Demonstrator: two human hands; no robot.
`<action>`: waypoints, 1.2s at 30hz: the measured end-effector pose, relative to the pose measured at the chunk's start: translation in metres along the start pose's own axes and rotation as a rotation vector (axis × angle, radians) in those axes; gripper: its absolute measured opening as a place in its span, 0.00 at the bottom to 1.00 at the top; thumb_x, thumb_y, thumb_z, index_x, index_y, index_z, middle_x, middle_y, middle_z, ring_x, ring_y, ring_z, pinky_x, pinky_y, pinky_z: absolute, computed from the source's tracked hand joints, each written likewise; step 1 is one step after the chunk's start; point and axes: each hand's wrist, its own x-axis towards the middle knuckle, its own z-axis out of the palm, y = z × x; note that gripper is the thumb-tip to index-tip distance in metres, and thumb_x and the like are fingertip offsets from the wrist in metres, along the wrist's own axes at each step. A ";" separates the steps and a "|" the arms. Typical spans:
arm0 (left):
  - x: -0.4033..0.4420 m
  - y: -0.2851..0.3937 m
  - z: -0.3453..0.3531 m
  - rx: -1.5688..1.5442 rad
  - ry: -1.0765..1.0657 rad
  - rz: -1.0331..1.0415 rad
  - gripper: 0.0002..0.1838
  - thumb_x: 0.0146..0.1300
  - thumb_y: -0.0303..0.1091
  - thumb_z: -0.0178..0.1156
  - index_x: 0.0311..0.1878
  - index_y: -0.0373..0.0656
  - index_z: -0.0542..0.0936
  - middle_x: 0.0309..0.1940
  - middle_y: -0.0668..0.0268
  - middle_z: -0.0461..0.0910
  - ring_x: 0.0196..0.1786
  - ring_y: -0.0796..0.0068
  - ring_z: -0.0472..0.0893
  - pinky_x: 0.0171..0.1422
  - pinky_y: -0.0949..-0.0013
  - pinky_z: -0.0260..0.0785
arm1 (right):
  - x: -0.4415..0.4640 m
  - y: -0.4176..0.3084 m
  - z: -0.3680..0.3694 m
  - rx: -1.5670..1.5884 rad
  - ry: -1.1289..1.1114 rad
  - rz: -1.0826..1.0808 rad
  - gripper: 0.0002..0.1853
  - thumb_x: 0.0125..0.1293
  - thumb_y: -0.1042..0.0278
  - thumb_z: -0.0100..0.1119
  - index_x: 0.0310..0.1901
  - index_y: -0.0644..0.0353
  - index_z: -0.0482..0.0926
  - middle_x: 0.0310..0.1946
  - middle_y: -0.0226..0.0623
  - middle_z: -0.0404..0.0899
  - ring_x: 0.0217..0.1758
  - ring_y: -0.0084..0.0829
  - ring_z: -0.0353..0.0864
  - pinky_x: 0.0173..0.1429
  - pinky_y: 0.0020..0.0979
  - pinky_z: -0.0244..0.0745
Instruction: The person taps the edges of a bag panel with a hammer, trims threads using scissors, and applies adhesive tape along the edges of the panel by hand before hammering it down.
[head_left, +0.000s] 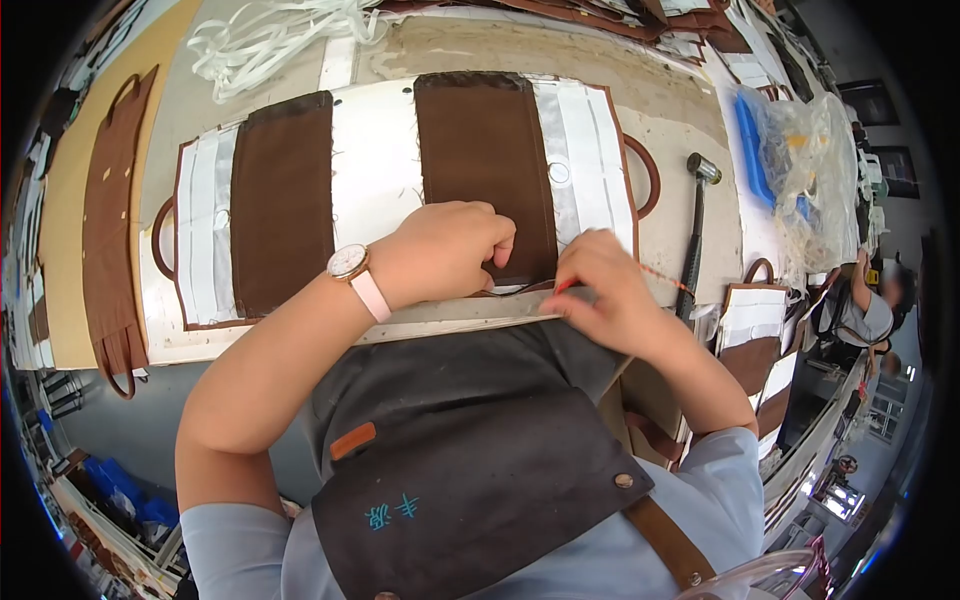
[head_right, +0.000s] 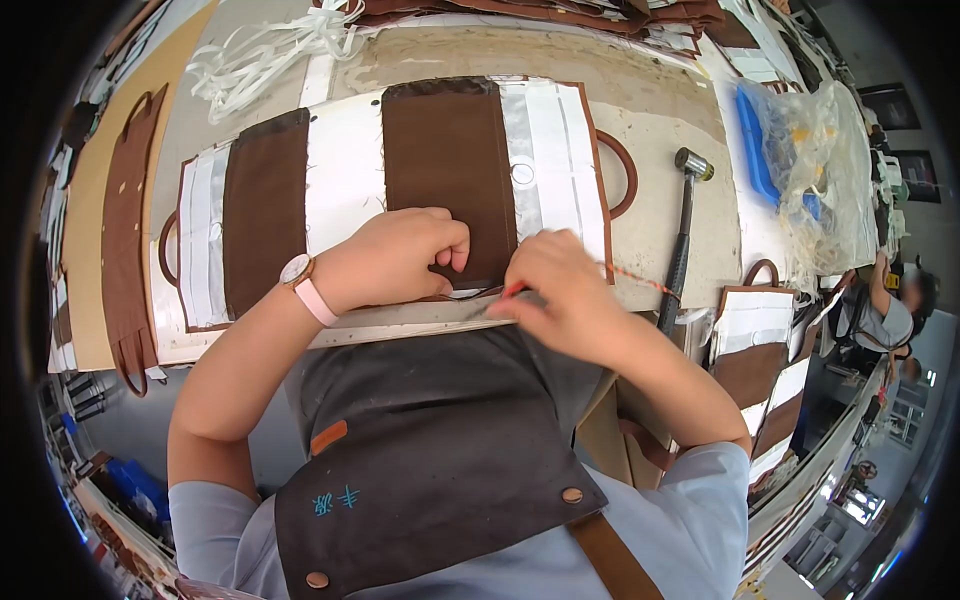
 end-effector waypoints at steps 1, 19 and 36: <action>0.000 -0.001 0.001 0.000 0.006 0.012 0.13 0.51 0.33 0.72 0.36 0.45 0.78 0.34 0.67 0.76 0.42 0.66 0.78 0.45 0.63 0.71 | 0.001 0.003 -0.004 -0.039 0.015 0.048 0.14 0.53 0.65 0.75 0.32 0.57 0.76 0.32 0.35 0.75 0.39 0.40 0.73 0.48 0.37 0.63; 0.005 0.014 0.010 0.137 0.091 -0.108 0.16 0.50 0.43 0.71 0.32 0.45 0.76 0.32 0.64 0.78 0.41 0.60 0.80 0.43 0.59 0.72 | 0.040 -0.004 -0.025 -0.399 -0.263 -0.242 0.11 0.53 0.65 0.73 0.30 0.57 0.79 0.31 0.32 0.74 0.47 0.35 0.73 0.64 0.42 0.60; 0.009 -0.004 -0.009 -0.052 -0.061 -0.028 0.12 0.50 0.32 0.72 0.36 0.44 0.79 0.30 0.68 0.80 0.36 0.67 0.80 0.40 0.63 0.72 | 0.022 -0.007 0.008 -0.361 -0.045 -0.109 0.13 0.55 0.62 0.71 0.31 0.57 0.75 0.30 0.35 0.71 0.36 0.37 0.75 0.43 0.38 0.68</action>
